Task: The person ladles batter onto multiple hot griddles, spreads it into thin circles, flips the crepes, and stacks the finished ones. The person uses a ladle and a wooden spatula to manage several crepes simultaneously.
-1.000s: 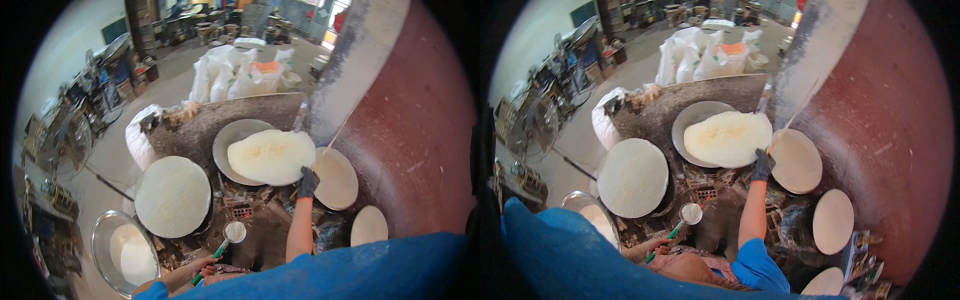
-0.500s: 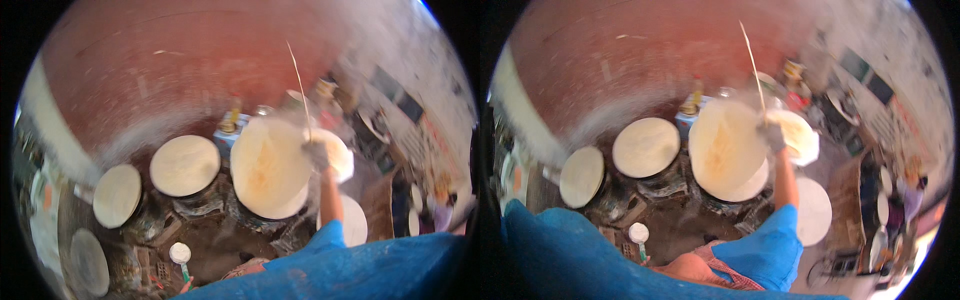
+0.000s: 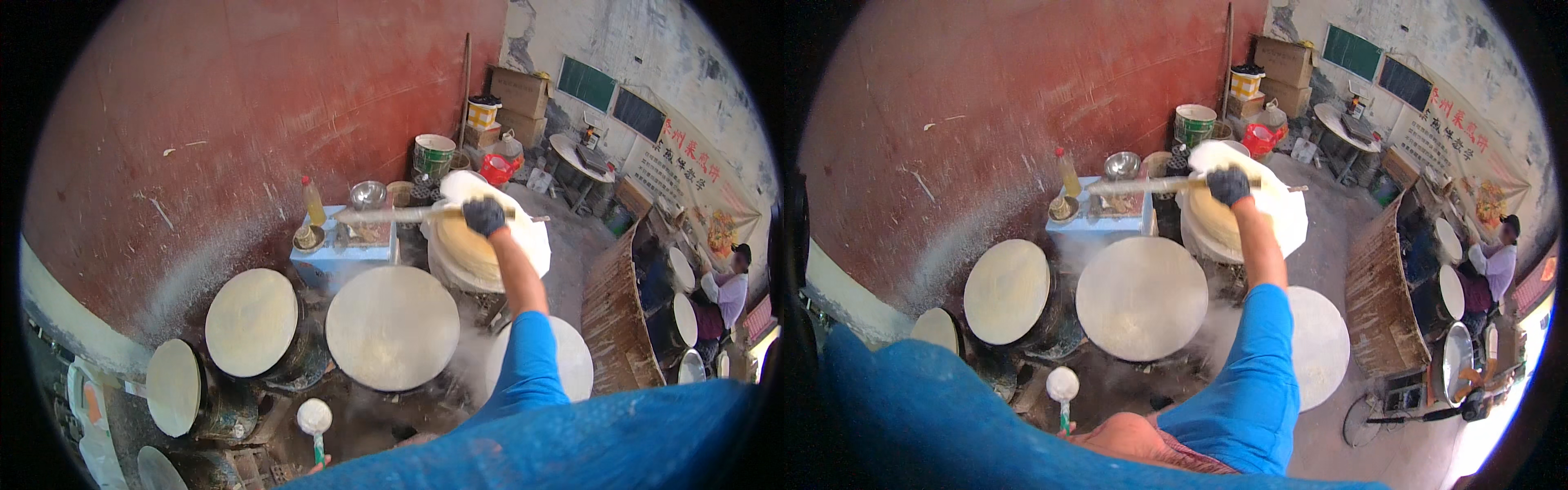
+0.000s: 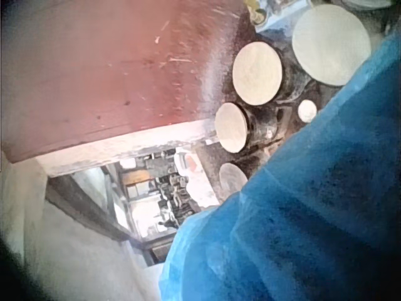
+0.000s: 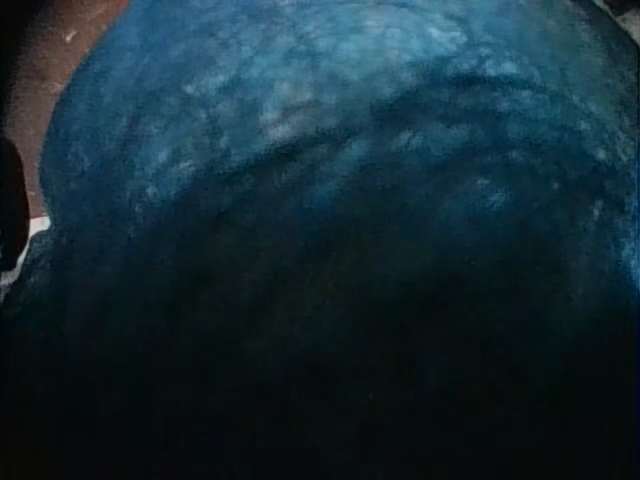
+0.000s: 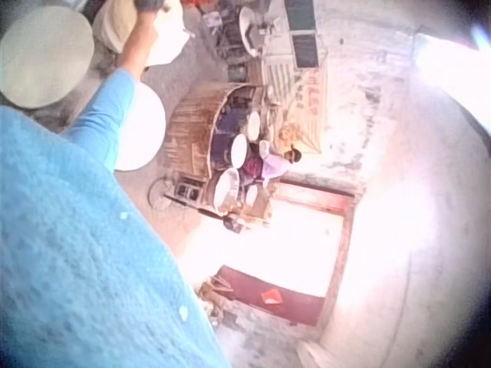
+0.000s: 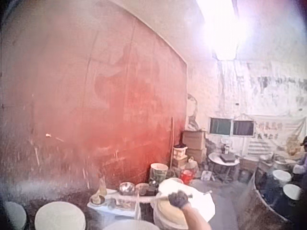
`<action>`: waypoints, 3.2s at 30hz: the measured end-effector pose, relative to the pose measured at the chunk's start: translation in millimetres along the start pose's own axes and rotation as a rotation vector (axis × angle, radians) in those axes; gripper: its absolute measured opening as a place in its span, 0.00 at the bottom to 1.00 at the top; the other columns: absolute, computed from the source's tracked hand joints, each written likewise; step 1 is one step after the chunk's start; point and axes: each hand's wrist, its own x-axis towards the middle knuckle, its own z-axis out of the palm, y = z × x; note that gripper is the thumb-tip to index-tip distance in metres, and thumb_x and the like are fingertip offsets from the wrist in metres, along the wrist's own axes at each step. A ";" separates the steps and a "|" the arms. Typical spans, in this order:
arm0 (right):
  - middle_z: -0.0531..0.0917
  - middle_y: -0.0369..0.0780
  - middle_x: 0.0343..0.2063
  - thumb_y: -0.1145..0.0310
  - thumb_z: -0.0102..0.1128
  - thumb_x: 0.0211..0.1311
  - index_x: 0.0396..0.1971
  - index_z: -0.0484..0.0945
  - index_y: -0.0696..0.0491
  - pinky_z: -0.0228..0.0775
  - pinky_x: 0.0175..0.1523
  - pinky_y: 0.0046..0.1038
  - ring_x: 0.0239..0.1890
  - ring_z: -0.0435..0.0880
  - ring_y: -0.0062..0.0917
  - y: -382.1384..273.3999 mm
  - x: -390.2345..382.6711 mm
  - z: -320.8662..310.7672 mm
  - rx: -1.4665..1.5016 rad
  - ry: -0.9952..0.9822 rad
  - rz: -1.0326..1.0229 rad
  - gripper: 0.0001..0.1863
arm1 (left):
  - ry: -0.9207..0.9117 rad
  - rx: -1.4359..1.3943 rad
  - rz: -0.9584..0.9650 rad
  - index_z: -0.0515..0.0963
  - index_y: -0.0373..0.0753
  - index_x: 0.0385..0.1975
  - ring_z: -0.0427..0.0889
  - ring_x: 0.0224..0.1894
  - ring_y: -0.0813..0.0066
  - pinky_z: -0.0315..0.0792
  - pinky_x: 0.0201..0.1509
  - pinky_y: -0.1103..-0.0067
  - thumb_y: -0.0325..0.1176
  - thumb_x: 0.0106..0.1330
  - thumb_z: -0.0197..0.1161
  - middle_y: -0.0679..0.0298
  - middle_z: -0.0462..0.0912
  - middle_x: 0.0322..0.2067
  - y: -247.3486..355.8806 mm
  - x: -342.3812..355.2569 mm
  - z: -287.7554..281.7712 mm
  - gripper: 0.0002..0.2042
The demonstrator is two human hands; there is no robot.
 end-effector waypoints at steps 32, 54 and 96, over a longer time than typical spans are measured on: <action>0.82 0.49 0.30 0.53 0.57 0.53 0.32 0.78 0.58 0.71 0.39 0.38 0.35 0.81 0.41 -111.2 -70.6 60.5 0.608 -0.251 0.587 0.21 | -0.173 -0.360 0.331 0.65 0.57 0.54 0.56 0.08 0.84 0.54 0.11 0.84 0.43 0.72 0.38 0.71 0.59 0.14 -86.6 -28.3 -29.4 0.14; 0.81 0.46 0.26 0.50 0.61 0.50 0.32 0.80 0.50 0.70 0.37 0.41 0.33 0.79 0.39 -874.4 -405.2 -479.8 1.162 -0.264 -1.901 0.18 | 0.765 -0.958 1.770 0.54 0.51 0.59 0.64 0.12 0.82 0.59 0.10 0.86 0.29 0.64 0.52 0.66 0.66 0.19 -529.0 -242.7 -197.2 0.25; 0.78 0.33 0.19 0.67 0.63 0.54 0.32 0.80 0.56 0.66 0.27 0.22 0.20 0.75 0.19 -905.0 -459.5 -764.2 2.339 -0.612 -1.718 0.09 | 1.849 -0.702 1.911 0.49 0.54 0.62 0.54 0.06 0.85 0.48 0.05 0.85 0.38 0.68 0.50 0.72 0.58 0.11 -609.5 -628.3 -56.1 0.25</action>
